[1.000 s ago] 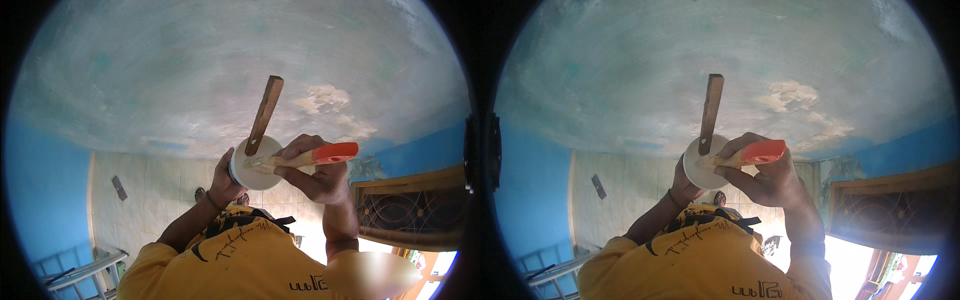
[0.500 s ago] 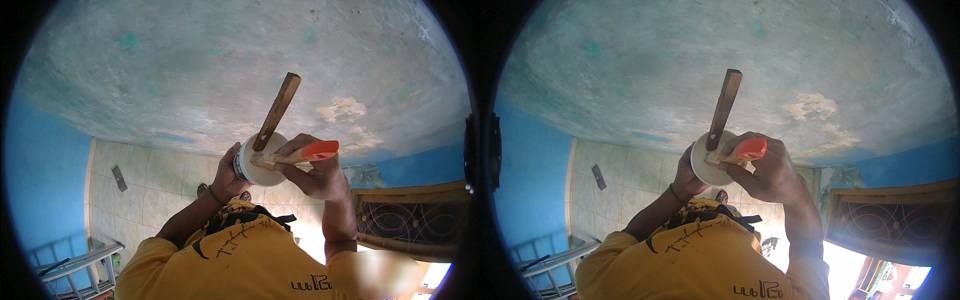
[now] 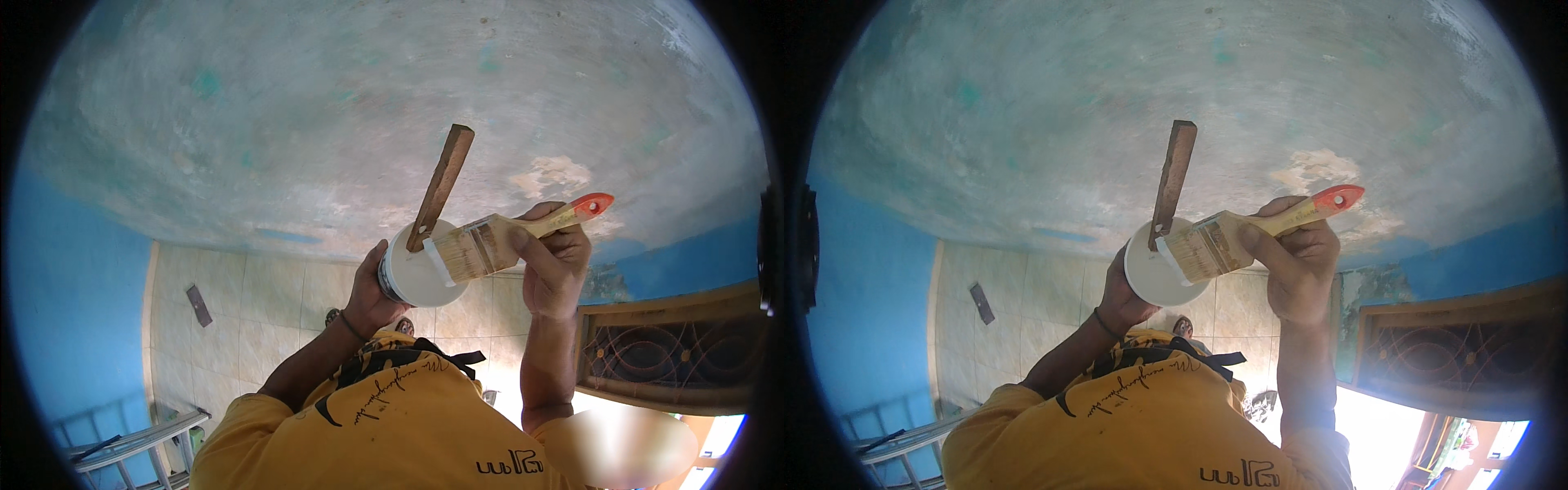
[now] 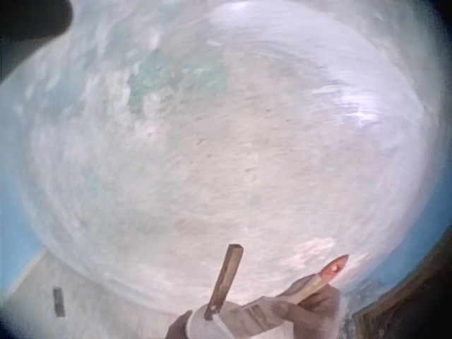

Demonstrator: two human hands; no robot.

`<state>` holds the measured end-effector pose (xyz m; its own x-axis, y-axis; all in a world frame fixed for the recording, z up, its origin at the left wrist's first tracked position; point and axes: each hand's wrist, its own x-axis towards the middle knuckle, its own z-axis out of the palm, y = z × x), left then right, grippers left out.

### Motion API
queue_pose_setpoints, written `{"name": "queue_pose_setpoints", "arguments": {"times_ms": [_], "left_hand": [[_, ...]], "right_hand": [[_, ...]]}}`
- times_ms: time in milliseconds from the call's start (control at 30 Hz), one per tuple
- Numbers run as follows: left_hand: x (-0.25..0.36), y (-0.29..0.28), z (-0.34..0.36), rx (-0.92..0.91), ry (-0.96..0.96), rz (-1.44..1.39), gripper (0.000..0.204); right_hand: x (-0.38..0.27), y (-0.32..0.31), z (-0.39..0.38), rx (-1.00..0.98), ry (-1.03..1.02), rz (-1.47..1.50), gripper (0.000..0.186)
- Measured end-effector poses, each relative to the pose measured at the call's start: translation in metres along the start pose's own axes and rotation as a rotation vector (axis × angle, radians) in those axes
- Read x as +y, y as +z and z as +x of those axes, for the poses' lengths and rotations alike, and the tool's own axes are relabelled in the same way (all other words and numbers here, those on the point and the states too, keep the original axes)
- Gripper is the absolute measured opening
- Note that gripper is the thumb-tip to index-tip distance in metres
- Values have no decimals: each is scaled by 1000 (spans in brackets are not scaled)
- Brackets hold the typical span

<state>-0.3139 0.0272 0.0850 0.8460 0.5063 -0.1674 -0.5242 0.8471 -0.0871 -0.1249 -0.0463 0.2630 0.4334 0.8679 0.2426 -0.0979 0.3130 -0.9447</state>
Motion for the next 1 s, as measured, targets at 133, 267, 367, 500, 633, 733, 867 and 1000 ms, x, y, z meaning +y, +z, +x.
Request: {"name": "queue_pose_setpoints", "arguments": {"times_ms": [133,267,367,500,633,733,867,1000], "left_hand": [[-3,-6,3,-31,-36,-49,58],[-9,-1,3,-2,-36,-1,57],[-8,-7,3,-43,-60,69,57],[-10,-5,5,14,-85,99,59],[-11,0,7,1,-74,87,57],[-15,10,9,-35,-60,28,58],[-12,15,17,-47,-61,33,59],[-5,1,20,-126,-97,60,58]], "right_hand": [[8,0,-9,139,112,128,15],[21,-17,-20,128,204,221,12],[27,-25,-27,132,279,319,13],[34,-25,-37,229,418,541,16],[41,-20,-43,279,620,812,18],[49,-22,-48,264,624,993,16],[41,-10,-42,269,484,882,13],[47,-12,-50,115,-159,403,21]]}}
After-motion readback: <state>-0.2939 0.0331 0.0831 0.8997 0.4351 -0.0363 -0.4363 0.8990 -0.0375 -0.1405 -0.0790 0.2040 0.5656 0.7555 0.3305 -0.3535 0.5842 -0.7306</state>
